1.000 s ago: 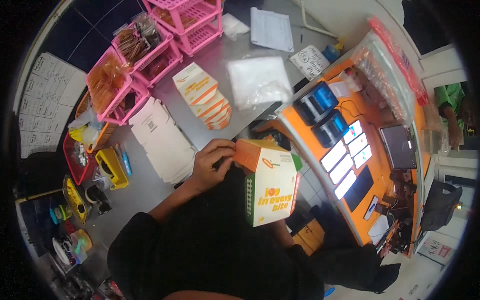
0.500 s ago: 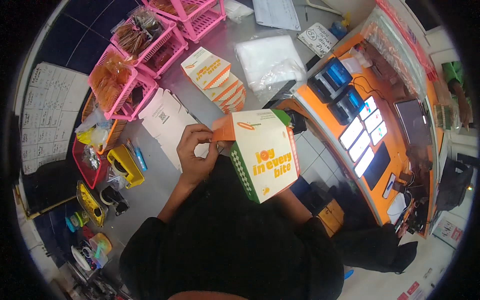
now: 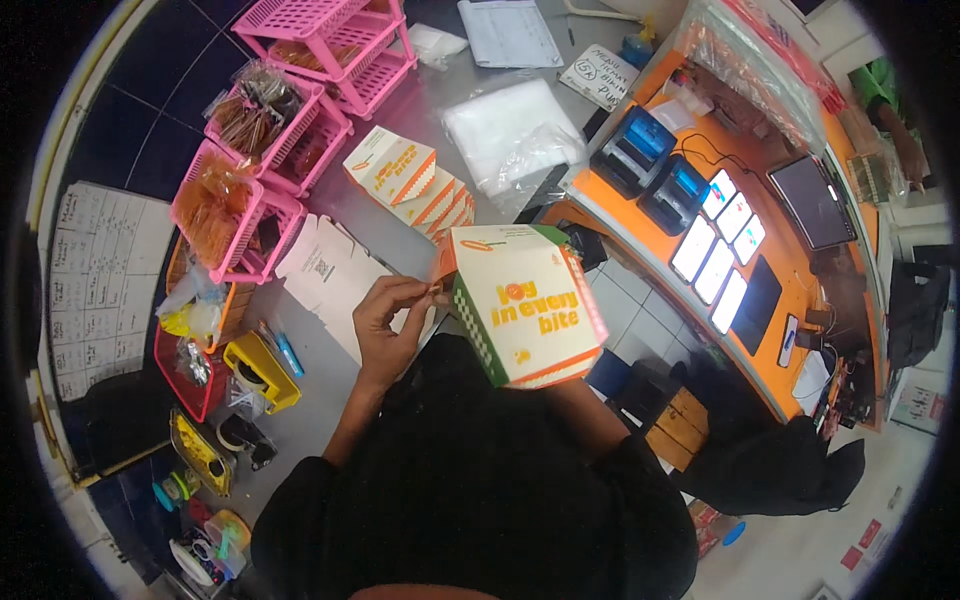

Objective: The person folds flat cardboard sheets into food boxes by hand and stacks the assembled boxes on the counter.

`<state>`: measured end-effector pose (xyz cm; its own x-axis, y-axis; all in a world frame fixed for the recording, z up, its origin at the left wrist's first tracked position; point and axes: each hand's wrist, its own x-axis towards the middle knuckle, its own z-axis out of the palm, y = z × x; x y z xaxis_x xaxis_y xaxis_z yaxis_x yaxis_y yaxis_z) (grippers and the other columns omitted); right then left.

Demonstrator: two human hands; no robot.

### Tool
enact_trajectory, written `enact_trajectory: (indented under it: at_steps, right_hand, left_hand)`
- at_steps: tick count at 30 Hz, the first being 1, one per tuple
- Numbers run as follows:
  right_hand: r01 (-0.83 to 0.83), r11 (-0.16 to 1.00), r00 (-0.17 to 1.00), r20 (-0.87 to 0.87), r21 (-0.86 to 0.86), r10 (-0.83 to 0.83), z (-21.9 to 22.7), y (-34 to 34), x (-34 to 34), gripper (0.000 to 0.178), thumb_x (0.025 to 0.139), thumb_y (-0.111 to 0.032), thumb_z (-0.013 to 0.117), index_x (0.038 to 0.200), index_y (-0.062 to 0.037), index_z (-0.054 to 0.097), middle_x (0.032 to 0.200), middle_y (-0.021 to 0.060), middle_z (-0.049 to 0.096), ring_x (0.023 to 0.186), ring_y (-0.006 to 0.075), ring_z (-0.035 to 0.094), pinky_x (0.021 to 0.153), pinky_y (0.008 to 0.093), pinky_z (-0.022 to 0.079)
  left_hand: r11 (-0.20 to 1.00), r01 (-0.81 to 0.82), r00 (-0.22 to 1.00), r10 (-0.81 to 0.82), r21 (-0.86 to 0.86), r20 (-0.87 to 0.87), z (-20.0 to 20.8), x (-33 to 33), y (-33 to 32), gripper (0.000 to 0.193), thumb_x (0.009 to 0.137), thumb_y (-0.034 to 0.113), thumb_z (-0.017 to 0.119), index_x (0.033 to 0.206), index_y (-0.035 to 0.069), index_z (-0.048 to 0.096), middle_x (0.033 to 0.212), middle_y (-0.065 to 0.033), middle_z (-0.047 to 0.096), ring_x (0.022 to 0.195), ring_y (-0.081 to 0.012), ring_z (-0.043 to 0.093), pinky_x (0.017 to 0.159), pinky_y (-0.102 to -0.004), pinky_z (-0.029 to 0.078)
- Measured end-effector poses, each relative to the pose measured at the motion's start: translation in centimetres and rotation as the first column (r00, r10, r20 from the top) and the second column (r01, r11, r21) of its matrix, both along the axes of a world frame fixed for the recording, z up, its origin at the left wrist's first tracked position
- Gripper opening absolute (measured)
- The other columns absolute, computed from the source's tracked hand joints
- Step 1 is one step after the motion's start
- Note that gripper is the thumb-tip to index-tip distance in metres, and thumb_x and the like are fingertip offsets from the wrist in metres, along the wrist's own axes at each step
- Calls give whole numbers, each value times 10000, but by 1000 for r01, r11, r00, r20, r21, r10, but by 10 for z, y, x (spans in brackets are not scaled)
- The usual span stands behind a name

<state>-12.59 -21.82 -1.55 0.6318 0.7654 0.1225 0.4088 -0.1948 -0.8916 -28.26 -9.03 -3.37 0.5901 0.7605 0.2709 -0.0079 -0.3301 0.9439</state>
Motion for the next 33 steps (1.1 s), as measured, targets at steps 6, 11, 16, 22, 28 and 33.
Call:
enact_trajectory:
  at_steps: [6, 11, 16, 22, 28, 33]
  right_hand:
    - [29, 1000, 1000, -12, -11, -29, -2, 5, -4, 510, 871, -395, 760, 1149, -15, 565, 979, 128, 693, 783, 257, 676, 655, 397, 514]
    - [17, 999, 1000, -20, -31, -17, -14, 12, -19, 518, 875, -406, 763, 1146, -12, 562, 967, 127, 697, 768, 250, 677, 645, 394, 510]
    - [-77, 995, 996, 44, -56, 79, -29, 30, -36, 528, 878, -416, 766, 1143, -10, 558, 955, 126, 700, 754, 242, 679, 635, 391, 506]
    - [-202, 979, 976, -86, -6, 200, -54, 69, -40, 413, 979, -317, 648, 1168, 40, 564, 886, 146, 715, 756, 220, 685, 682, 365, 543]
    - [-526, 823, 775, -520, -216, 359, -143, 106, -64, 406, 1022, -308, 582, 1175, 65, 631, 954, 169, 726, 773, 239, 721, 704, 366, 566]
    - [-536, 819, 797, -442, -204, 411, -199, 118, -75, 441, 1045, -326, 519, 1150, 89, 626, 924, 154, 719, 816, 234, 725, 744, 346, 574]
  left_hand:
    - [999, 10, 999, -8, -47, 38, 2, 1, 0, 116, 835, -82, 702, 937, -28, 692, 988, -146, 692, 877, -202, 703, 750, -274, 568]
    - [887, -88, 979, 160, 453, -123, -4, -10, 7, 145, 834, -39, 730, 904, 1, 610, 959, -109, 651, 863, -176, 642, 776, -292, 533]
    - [924, -346, 902, 375, 161, -216, -31, -54, 20, 53, 883, 38, 644, 912, 3, 617, 969, -143, 654, 836, -195, 642, 722, -326, 545]
    - [904, -340, 878, 206, -259, -432, -72, -96, 49, 266, 867, 71, 706, 1088, -59, 638, 1029, -212, 708, 1014, -236, 708, 751, -369, 577]
    - [792, -570, 667, 601, 218, -441, -80, -95, 18, 520, 795, -32, 591, 1305, -61, 495, 1251, -309, 524, 1105, -431, 605, 919, -478, 541]
    - [892, -318, 766, 442, 321, -468, -82, -96, -8, 450, 766, 84, 696, 1192, -26, 601, 1303, -286, 513, 1128, -421, 592, 951, -462, 529]
